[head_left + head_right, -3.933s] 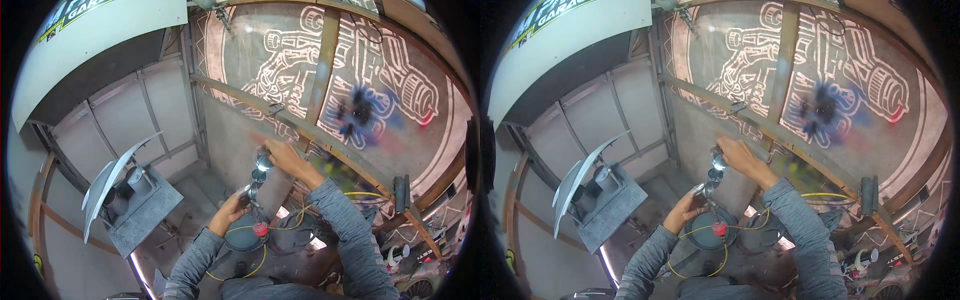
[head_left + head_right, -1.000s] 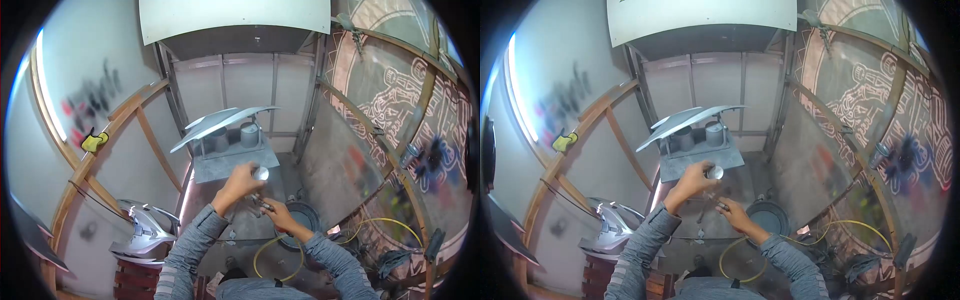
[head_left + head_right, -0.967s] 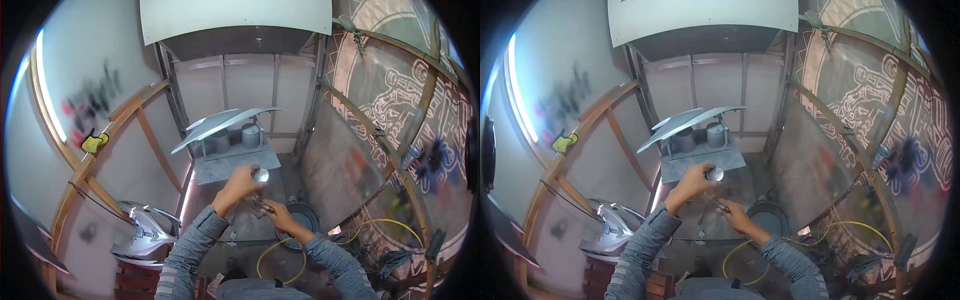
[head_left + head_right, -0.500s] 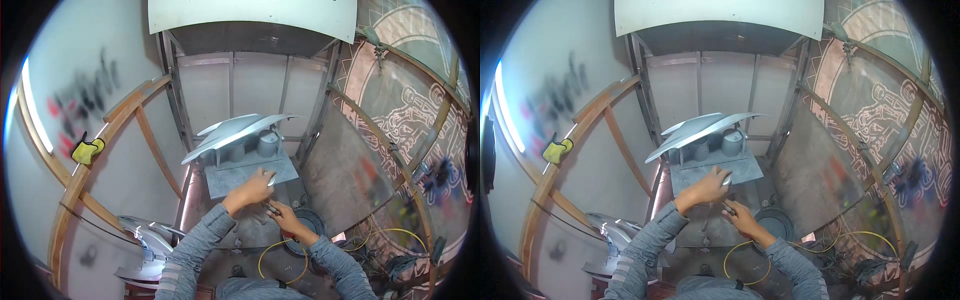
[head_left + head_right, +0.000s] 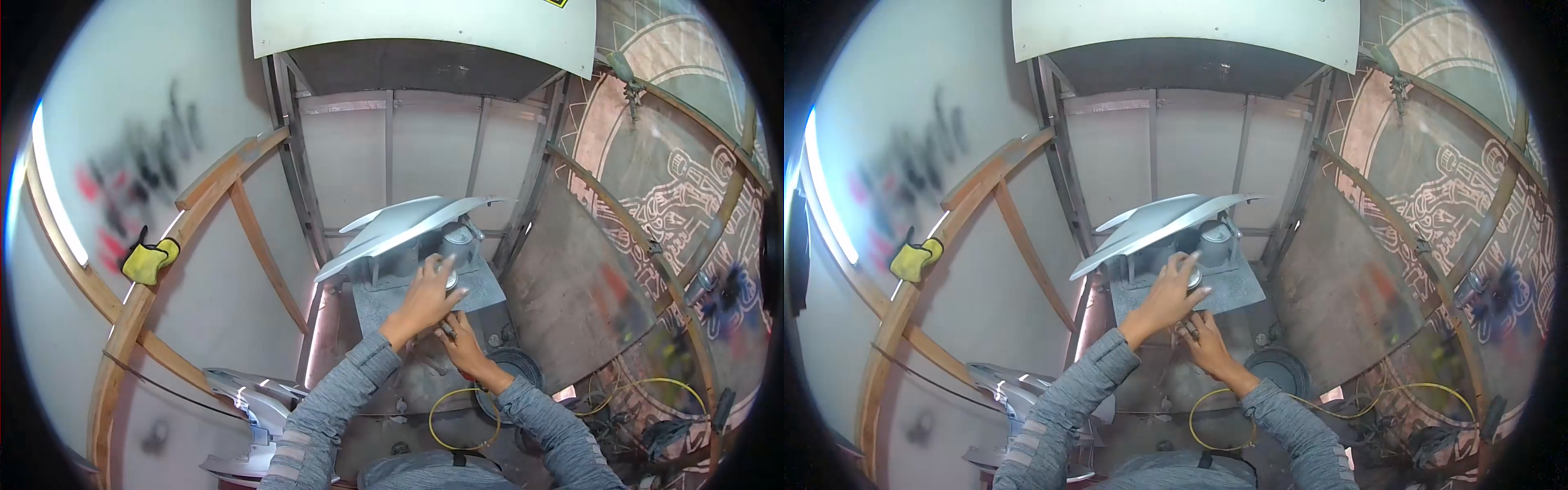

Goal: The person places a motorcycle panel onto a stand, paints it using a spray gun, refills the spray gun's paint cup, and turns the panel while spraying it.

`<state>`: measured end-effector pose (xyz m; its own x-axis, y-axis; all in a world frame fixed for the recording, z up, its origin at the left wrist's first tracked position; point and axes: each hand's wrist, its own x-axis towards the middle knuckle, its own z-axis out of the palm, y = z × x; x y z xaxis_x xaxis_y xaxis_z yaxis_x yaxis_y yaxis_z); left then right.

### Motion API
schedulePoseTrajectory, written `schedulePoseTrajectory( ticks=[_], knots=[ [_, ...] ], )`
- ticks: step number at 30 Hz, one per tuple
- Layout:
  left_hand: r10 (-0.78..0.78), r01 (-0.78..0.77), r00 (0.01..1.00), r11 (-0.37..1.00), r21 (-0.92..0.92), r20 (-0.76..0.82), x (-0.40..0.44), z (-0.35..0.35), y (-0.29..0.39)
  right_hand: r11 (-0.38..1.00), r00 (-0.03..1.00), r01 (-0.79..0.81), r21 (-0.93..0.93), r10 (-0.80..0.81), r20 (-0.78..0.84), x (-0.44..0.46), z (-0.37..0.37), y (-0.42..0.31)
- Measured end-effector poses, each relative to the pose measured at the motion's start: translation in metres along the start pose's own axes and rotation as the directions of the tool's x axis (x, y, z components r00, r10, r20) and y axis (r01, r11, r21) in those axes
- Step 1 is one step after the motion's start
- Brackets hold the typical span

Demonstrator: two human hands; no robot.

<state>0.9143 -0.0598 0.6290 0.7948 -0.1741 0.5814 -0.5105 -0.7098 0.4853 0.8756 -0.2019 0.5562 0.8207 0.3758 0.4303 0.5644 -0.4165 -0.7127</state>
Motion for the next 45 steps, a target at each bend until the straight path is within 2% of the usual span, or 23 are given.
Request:
schedulePoseTrajectory(
  ticks=[1,2,4,5,8,9,10,11,12,13,15,16,18,20,24,31,33,36,38,39,43,44,45],
  knots=[
    [-0.007,0.002,0.999,0.995,-0.097,-0.05,0.0,0.001,-0.007,1.0,1.0,-0.004,0.002,0.004,-0.01,0.002,-0.002,0.001],
    [-0.008,0.003,0.999,0.995,-0.096,-0.05,-0.002,0.002,-0.017,1.0,1.0,-0.009,0.003,0.009,-0.018,0.005,-0.004,0.003],
    [-0.232,0.228,0.971,0.838,-0.496,0.054,-0.008,0.013,-0.049,1.0,0.999,-0.01,0.007,0.01,-0.05,0.01,-0.01,0.011],
    [-0.257,0.276,0.96,0.826,-0.491,0.107,-0.015,0.026,-0.076,1.0,0.996,-0.012,0.011,0.013,-0.083,0.013,-0.013,0.016],
    [-0.373,0.456,0.887,0.797,-0.396,0.272,-0.043,0.048,-0.125,0.982,0.992,-0.102,0.157,0.113,-0.063,0.024,-0.025,0.032],
    [-0.39,0.492,0.862,0.797,-0.35,0.323,-0.051,0.054,-0.142,0.997,0.992,-0.042,0.064,0.049,-0.119,0.028,-0.03,0.036],
    [-0.362,0.439,0.866,0.881,-0.177,0.346,-0.064,0.066,-0.164,0.997,0.991,-0.044,0.068,0.052,-0.12,0.033,-0.038,0.033],
    [-0.336,0.362,0.865,0.932,0.001,0.373,-0.079,0.079,-0.187,0.953,0.972,-0.186,0.241,0.214,-0.095,0.036,-0.048,0.023],
    [-0.384,0.394,0.812,0.916,0.073,0.44,-0.094,0.091,-0.208,0.86,0.931,-0.316,0.401,0.362,-0.043,0.041,-0.056,0.02],
    [-0.432,0.417,0.752,0.897,0.147,0.498,-0.107,0.101,-0.225,0.9,0.96,-0.2,0.387,0.259,-0.107,0.047,-0.061,0.028],
    [-0.545,0.445,0.595,0.835,0.323,0.591,-0.126,0.112,-0.24,0.876,0.947,-0.148,0.459,0.259,-0.188,0.062,-0.078,0.026],
    [-0.543,0.438,0.595,0.837,0.328,0.592,-0.122,0.104,-0.229,0.847,0.926,-0.098,0.522,0.27,-0.264,0.069,-0.089,0.02],
    [-0.67,0.485,0.425,0.736,0.472,0.608,-0.118,0.091,-0.208,0.854,0.903,-0.072,0.515,0.275,-0.33,0.083,-0.112,0.009],
    [-0.683,0.498,0.406,0.722,0.48,0.607,-0.108,0.09,-0.205,0.861,0.821,0.099,0.499,0.213,-0.53,0.097,-0.132,0.012],
    [-0.695,0.473,0.333,0.708,0.524,0.638,-0.104,0.103,-0.219,0.808,0.796,0.093,0.581,0.291,-0.532,0.103,-0.157,0.026],
    [-0.669,0.438,0.382,0.738,0.513,0.637,-0.1,0.094,-0.224,0.871,0.837,0.003,0.491,0.267,-0.478,0.101,-0.164,0.051],
    [-0.644,0.425,0.441,0.763,0.487,0.624,-0.102,0.09,-0.225,0.863,0.856,-0.016,0.506,0.273,-0.438,0.105,-0.169,0.048],
    [-0.694,0.457,0.402,0.717,0.526,0.597,-0.102,0.079,-0.216,0.849,0.879,-0.037,0.526,0.279,-0.387,0.122,-0.172,0.054],
    [-0.698,0.457,0.41,0.714,0.531,0.587,-0.1,0.072,-0.206,0.908,0.922,-0.099,0.407,0.238,-0.305,0.14,-0.178,0.057],
    [-0.698,0.449,0.42,0.715,0.536,0.58,-0.101,0.071,-0.204,0.908,0.925,-0.102,0.407,0.237,-0.297,0.152,-0.181,0.061],
    [-0.708,0.466,0.426,0.706,0.533,0.564,-0.109,0.069,-0.208,0.985,0.93,-0.154,0.08,0.171,-0.325,0.217,-0.191,0.079],
    [-0.701,0.474,0.465,0.713,0.517,0.541,-0.114,0.068,-0.21,0.987,0.927,-0.156,-0.048,0.13,-0.351,0.234,-0.192,0.082],
    [-0.695,0.483,0.504,0.719,0.5,0.513,-0.117,0.067,-0.212,0.987,0.929,-0.153,-0.047,0.128,-0.346,0.251,-0.193,0.086]
  ],
)
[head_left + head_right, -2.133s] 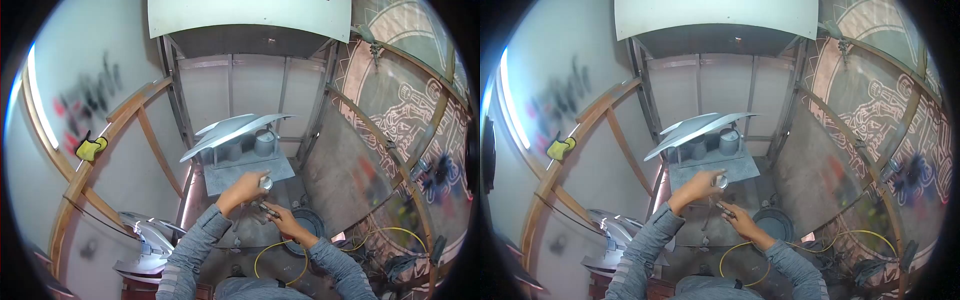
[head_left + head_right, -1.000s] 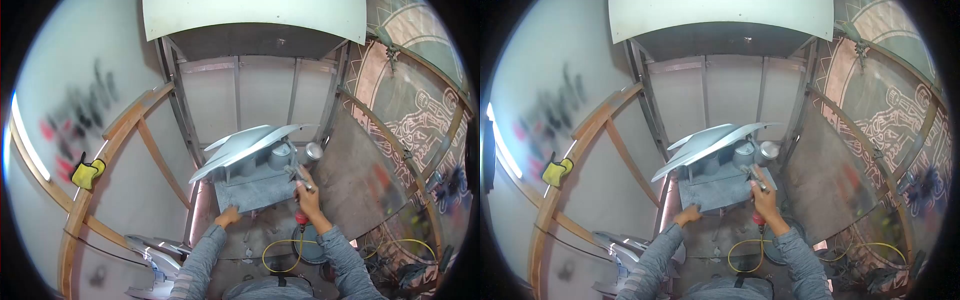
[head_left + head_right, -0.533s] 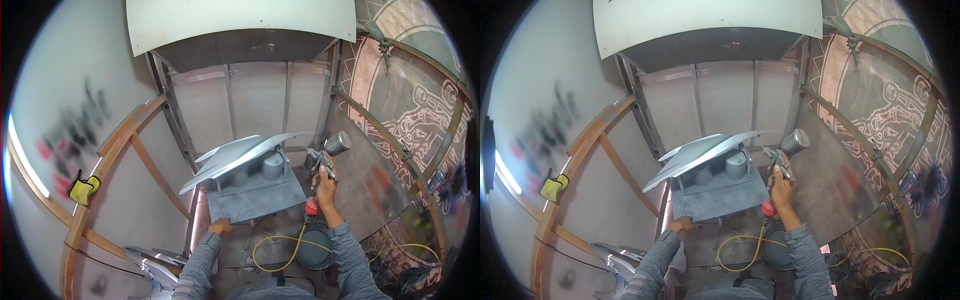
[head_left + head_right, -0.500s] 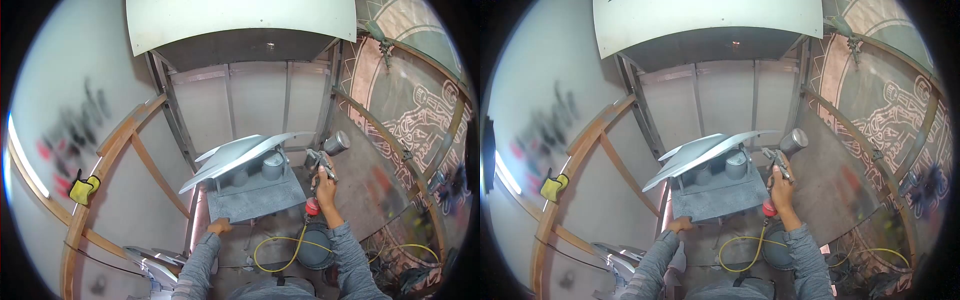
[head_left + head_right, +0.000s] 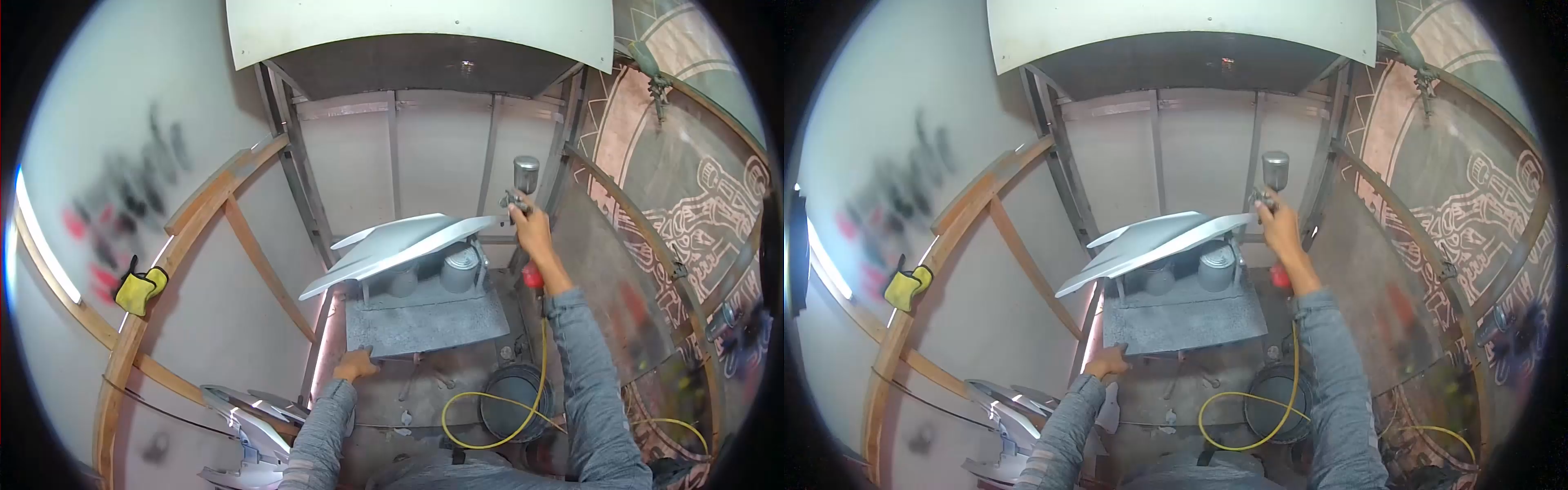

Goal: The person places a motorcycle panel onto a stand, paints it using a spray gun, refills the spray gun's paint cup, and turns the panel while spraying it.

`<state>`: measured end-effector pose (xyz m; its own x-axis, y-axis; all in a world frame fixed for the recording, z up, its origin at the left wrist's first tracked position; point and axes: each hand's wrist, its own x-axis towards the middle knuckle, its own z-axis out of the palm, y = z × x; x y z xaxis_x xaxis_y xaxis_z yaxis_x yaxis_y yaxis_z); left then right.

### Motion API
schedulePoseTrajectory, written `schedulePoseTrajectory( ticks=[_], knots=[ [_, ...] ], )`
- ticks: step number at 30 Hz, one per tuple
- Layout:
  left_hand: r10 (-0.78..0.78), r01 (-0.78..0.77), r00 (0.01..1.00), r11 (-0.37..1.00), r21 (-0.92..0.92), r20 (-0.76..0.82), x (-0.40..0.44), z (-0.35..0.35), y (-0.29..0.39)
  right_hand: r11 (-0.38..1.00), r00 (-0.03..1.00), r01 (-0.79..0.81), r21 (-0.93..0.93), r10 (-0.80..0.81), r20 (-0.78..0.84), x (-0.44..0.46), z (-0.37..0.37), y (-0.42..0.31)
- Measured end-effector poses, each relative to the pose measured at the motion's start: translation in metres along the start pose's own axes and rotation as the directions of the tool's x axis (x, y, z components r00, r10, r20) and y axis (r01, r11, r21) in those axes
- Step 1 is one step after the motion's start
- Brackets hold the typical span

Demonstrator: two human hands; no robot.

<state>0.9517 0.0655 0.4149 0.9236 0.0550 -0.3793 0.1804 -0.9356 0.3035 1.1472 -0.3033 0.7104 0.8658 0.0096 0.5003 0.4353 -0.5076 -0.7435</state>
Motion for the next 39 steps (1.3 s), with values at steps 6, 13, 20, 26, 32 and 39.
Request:
schedulePoseTrajectory(
  ticks=[6,13,20,26,32,39],
  knots=[
    [-0.01,0.01,1.0,0.993,-0.121,0.008,-0.015,-0.007,-0.007,0.995,0.994,-0.023,-0.101,0.034,0.1,0.031,0.028,-0.013],
    [0.046,-0.049,0.999,0.989,-0.139,-0.02,-0.008,0.007,-0.019,0.988,0.852,0.152,0.002,-0.132,0.507,-0.055,0.099,-0.109],
    [-0.048,0.069,0.978,0.993,-0.095,0.204,-0.025,0.003,0.0,0.952,0.708,0.246,0.182,-0.305,0.637,-0.151,0.227,-0.173],
    [0.002,0.061,0.973,0.962,-0.265,0.23,-0.046,-0.004,0.0,0.913,0.622,0.167,0.373,-0.391,0.678,-0.221,0.313,-0.183],
    [0.036,0.016,0.982,0.961,-0.277,0.184,-0.055,-0.005,-0.004,0.952,0.708,0.159,0.262,-0.295,0.642,-0.185,0.264,-0.155],
    [0.175,-0.18,0.984,0.956,-0.233,-0.045,-0.017,0.053,-0.036,0.988,0.843,-0.143,-0.062,0.155,0.514,-0.093,0.123,-0.124]
  ],
)
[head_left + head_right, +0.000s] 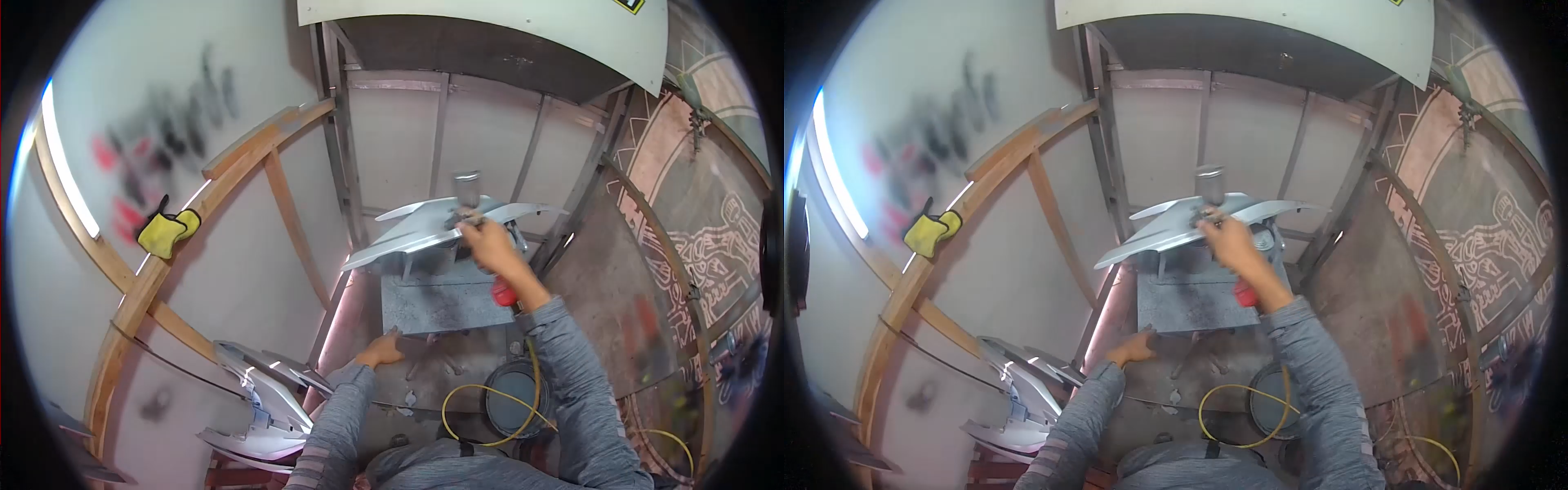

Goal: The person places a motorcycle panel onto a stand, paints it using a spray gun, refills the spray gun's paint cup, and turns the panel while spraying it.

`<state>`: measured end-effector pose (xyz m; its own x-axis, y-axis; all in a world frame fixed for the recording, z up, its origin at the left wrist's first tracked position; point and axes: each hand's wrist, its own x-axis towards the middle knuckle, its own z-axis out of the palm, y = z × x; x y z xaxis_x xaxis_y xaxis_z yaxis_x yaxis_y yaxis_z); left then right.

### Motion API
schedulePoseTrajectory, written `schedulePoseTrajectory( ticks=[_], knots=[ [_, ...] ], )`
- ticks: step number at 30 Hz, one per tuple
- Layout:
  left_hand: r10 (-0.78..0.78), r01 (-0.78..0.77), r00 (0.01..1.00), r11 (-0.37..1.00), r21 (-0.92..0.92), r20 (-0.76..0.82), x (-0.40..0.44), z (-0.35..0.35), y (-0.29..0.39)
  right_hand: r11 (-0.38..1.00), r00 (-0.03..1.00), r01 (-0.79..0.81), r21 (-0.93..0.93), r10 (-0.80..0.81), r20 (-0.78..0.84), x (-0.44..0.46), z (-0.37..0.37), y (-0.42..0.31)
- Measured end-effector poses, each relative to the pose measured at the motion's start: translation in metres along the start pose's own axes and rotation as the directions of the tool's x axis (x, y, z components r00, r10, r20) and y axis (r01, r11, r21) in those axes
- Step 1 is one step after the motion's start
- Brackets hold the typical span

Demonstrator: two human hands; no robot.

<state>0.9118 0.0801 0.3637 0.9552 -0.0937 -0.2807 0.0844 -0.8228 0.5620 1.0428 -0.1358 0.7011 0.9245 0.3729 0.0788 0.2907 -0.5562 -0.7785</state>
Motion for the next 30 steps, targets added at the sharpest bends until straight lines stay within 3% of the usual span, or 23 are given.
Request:
schedulePoseTrajectory(
  ticks=[1,2,4,6,7,11,13,14,15,18,24,30],
  knots=[
    [-0.001,0.001,1.0,1.0,0.009,0.004,0.004,0.001,-0.001,0.995,0.989,0.097,-0.036,-0.1,-0.107,0.008,-0.017,0.016],
    [0.008,-0.008,1.0,1.0,0.013,0.01,0.004,0.002,-0.003,0.997,0.995,0.04,0.066,-0.034,-0.093,0.003,-0.037,0.014],
    [0.018,-0.018,1.0,0.999,0.039,-0.002,0.003,0.002,-0.001,0.999,0.986,-0.002,-0.032,-0.004,-0.168,0.003,-0.064,0.019],
    [0.007,-0.008,1.0,0.999,0.038,0.02,-0.006,-0.009,0.014,0.956,0.907,0.174,-0.236,-0.249,-0.338,0.016,-0.078,0.048],
    [-0.014,0.012,0.999,0.999,0.036,0.04,-0.01,-0.011,0.017,0.947,0.86,0.212,-0.243,-0.299,-0.414,0.015,-0.076,0.056],
    [-0.037,0.034,0.998,0.997,0.071,0.045,-0.008,-0.01,0.021,0.939,0.889,0.23,-0.255,-0.31,-0.337,0.007,-0.053,0.079],
    [-0.074,0.07,0.997,0.992,0.105,0.033,-0.006,-0.008,0.021,0.983,0.976,0.096,-0.159,-0.124,-0.181,-0.034,-0.038,0.03],
    [-0.073,0.069,0.997,0.992,0.105,0.033,-0.003,-0.006,0.019,0.953,0.942,0.303,0.017,-0.296,-0.155,-0.025,-0.019,0.054],
    [-0.091,0.088,0.996,0.989,0.119,0.021,0.001,-0.001,0.015,0.976,0.974,0.215,0.018,-0.213,-0.075,-0.041,-0.014,0.034],
    [-0.126,0.122,0.992,0.982,0.144,0.018,-0.001,-0.005,0.02,0.967,0.978,0.012,0.256,-0.066,0.2,-0.066,-0.015,-0.008],
    [-0.139,0.135,0.99,0.979,0.154,0.01,0.008,-0.007,0.012,0.968,0.995,0.095,0.233,-0.097,-0.003,-0.031,-0.046,0.029],
    [-0.18,0.181,0.983,0.956,0.23,-0.027,0.02,-0.019,0.009,0.974,0.987,0.035,0.223,0.002,-0.161,0.0,-0.122,0.105]
  ],
)
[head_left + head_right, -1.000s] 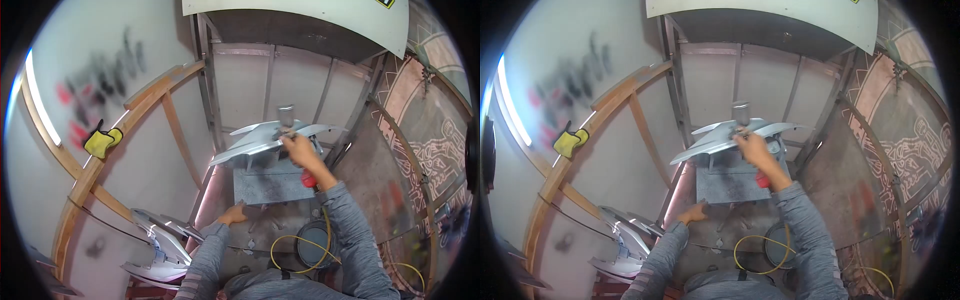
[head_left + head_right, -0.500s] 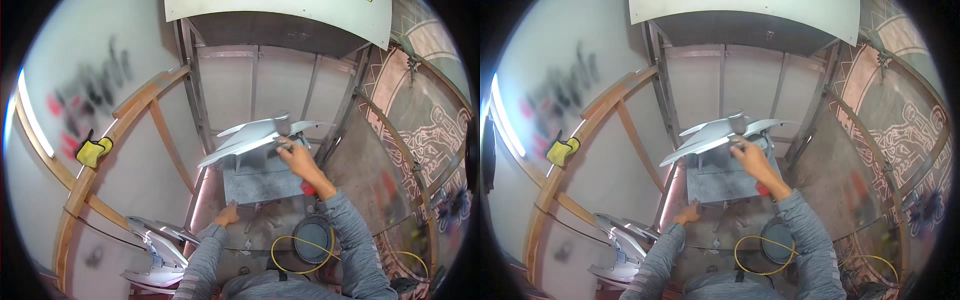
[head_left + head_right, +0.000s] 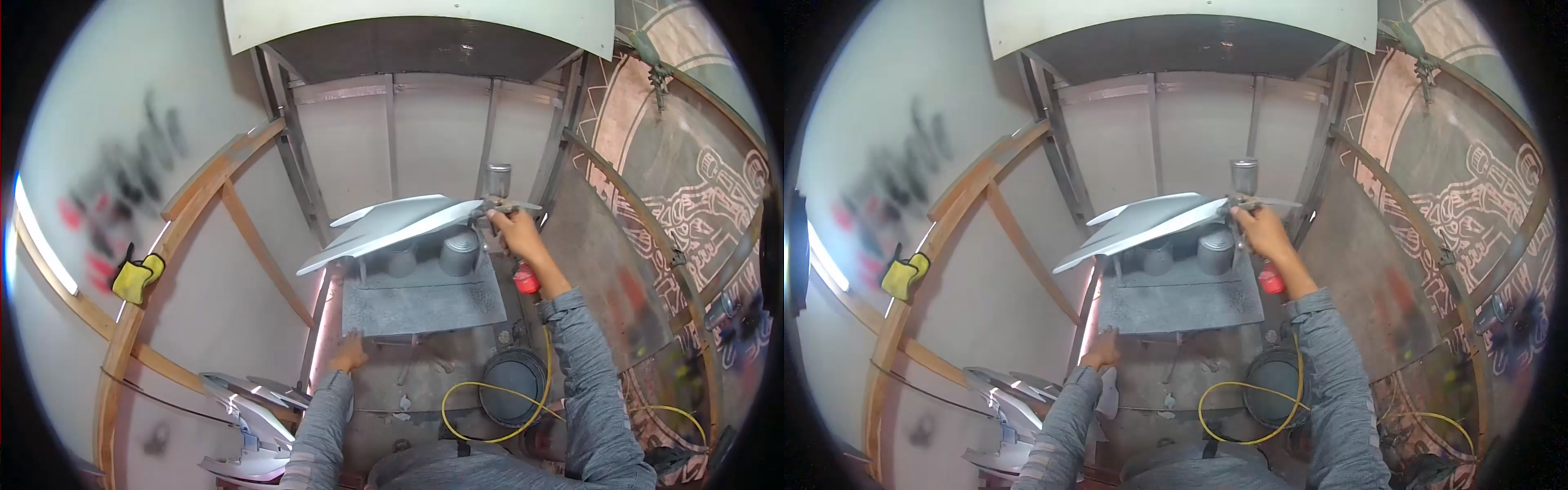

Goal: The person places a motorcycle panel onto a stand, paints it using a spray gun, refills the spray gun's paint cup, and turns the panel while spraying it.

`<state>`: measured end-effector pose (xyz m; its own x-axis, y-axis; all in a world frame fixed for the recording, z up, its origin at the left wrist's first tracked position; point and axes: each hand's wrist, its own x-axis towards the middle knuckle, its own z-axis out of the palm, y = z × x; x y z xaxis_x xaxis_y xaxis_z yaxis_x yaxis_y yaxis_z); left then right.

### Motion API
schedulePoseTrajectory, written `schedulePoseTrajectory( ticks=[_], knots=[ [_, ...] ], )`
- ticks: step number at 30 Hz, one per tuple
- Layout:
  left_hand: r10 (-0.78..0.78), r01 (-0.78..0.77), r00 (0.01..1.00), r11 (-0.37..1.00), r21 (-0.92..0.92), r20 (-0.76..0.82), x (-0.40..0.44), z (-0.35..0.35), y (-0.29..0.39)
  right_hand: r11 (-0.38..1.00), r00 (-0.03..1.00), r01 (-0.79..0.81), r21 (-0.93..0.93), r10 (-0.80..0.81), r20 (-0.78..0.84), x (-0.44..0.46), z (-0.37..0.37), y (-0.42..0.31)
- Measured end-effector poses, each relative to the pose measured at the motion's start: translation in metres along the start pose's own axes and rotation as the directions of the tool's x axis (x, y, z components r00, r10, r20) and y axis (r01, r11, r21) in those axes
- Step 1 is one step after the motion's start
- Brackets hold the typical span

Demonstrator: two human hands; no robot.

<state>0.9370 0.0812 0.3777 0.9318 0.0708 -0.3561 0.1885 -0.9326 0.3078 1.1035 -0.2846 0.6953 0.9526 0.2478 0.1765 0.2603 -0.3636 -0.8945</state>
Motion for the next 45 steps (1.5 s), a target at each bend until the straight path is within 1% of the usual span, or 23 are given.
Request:
schedulePoseTrajectory(
  ticks=[5,8,10,12,14,16,18,20,21,22,24,26,27,29,30,31,33,35,36,38,42,44,45],
  knots=[
    [0.006,-0.001,0.999,0.993,0.116,-0.04,0.024,-0.001,-0.009,0.999,0.989,-0.008,-0.034,0.003,-0.145,0.015,-0.07,0.042],
    [-0.149,0.149,0.989,0.987,0.051,0.0,0.019,-0.021,0.007,0.994,0.976,-0.016,-0.104,-0.007,-0.219,0.012,-0.108,0.06],
    [-0.134,0.133,0.991,0.991,0.024,0.018,0.024,-0.028,0.007,0.995,0.961,-0.015,-0.1,-0.013,-0.275,0.006,-0.128,0.072],
    [-0.151,0.153,0.988,0.985,-0.076,0.029,0.026,-0.032,0.006,0.996,0.942,-0.074,-0.051,0.053,-0.33,-0.001,-0.148,0.086],
    [-0.132,0.131,0.991,0.989,-0.064,-0.004,0.046,-0.017,-0.014,0.997,0.928,-0.069,-0.023,0.056,-0.368,-0.006,-0.167,0.112],
    [-0.194,0.194,0.981,0.977,-0.09,0.015,0.037,-0.031,-0.001,0.982,0.9,-0.178,-0.059,0.138,-0.414,-0.015,-0.184,0.128],
    [-0.199,0.2,0.98,0.98,-0.018,0.026,0.037,-0.037,0.01,0.977,0.883,-0.214,-0.016,0.187,-0.431,-0.016,-0.201,0.155],
    [-0.214,0.213,0.977,0.976,0.046,0.024,0.036,-0.035,0.006,0.96,0.824,-0.27,-0.081,0.187,-0.536,-0.023,-0.211,0.172],
    [-0.209,0.208,0.978,0.977,0.046,0.023,0.038,-0.032,0.003,0.959,0.821,-0.27,-0.082,0.185,-0.54,-0.02,-0.216,0.189],
    [-0.203,0.202,0.979,0.979,0.035,0.012,0.041,-0.027,-0.001,0.954,0.801,-0.219,-0.205,0.056,-0.596,-0.015,-0.218,0.211],
    [-0.197,0.197,0.98,0.98,0.024,0.0,0.04,-0.027,0.002,0.928,0.771,-0.176,-0.328,-0.078,-0.633,-0.013,-0.218,0.22],
    [-0.277,0.272,0.96,0.957,0.106,0.034,0.03,-0.037,0.018,0.918,0.805,-0.25,-0.307,0.021,-0.593,-0.012,-0.209,0.204],
    [-0.279,0.275,0.96,0.956,0.104,0.033,0.033,-0.031,0.012,0.919,0.807,-0.248,-0.308,0.02,-0.59,-0.015,-0.2,0.178],
    [-0.223,0.221,0.975,0.973,-0.068,-0.022,0.041,-0.014,-0.006,0.901,0.825,-0.401,-0.165,0.277,-0.492,-0.026,-0.172,0.106],
    [-0.227,0.224,0.974,0.972,-0.071,-0.023,0.033,-0.022,0.002,0.902,0.828,-0.398,-0.167,0.275,-0.489,-0.028,-0.159,0.09],
    [-0.187,0.18,0.978,0.98,0.083,0.086,0.019,-0.044,0.026,0.951,0.883,-0.22,-0.218,0.099,-0.458,-0.029,-0.147,0.077],
    [-0.166,0.121,0.966,0.968,0.222,0.197,0.009,-0.05,0.036,0.964,0.907,-0.027,-0.264,-0.087,-0.412,-0.026,-0.12,0.062],
    [-0.159,0.128,0.979,0.965,0.227,0.125,0.013,-0.034,0.025,0.949,0.915,0.216,-0.228,-0.278,-0.291,-0.019,-0.089,0.055],
    [-0.163,0.134,0.979,0.966,0.22,0.12,0.014,-0.031,0.023,0.947,0.916,0.224,-0.229,-0.285,-0.283,-0.021,-0.074,0.041],
    [-0.209,0.208,0.974,0.978,0.019,0.085,0.011,-0.025,0.017,0.96,0.953,0.223,-0.169,-0.251,-0.168,-0.033,-0.042,0.012],
    [-0.226,0.227,0.969,0.974,-0.005,0.097,0.015,-0.014,0.007,0.966,0.965,0.257,-0.039,-0.258,-0.04,-0.039,0.006,-0.006],
    [-0.21,0.212,0.975,0.977,-0.019,0.074,0.02,-0.007,0.0,0.999,0.983,0.033,-0.022,-0.028,0.179,-0.053,0.006,-0.038],
    [-0.209,0.211,0.975,0.977,-0.021,0.073,0.018,-0.01,0.002,1.0,0.983,0.016,0.012,-0.018,0.185,-0.051,0.004,-0.037]
  ],
)
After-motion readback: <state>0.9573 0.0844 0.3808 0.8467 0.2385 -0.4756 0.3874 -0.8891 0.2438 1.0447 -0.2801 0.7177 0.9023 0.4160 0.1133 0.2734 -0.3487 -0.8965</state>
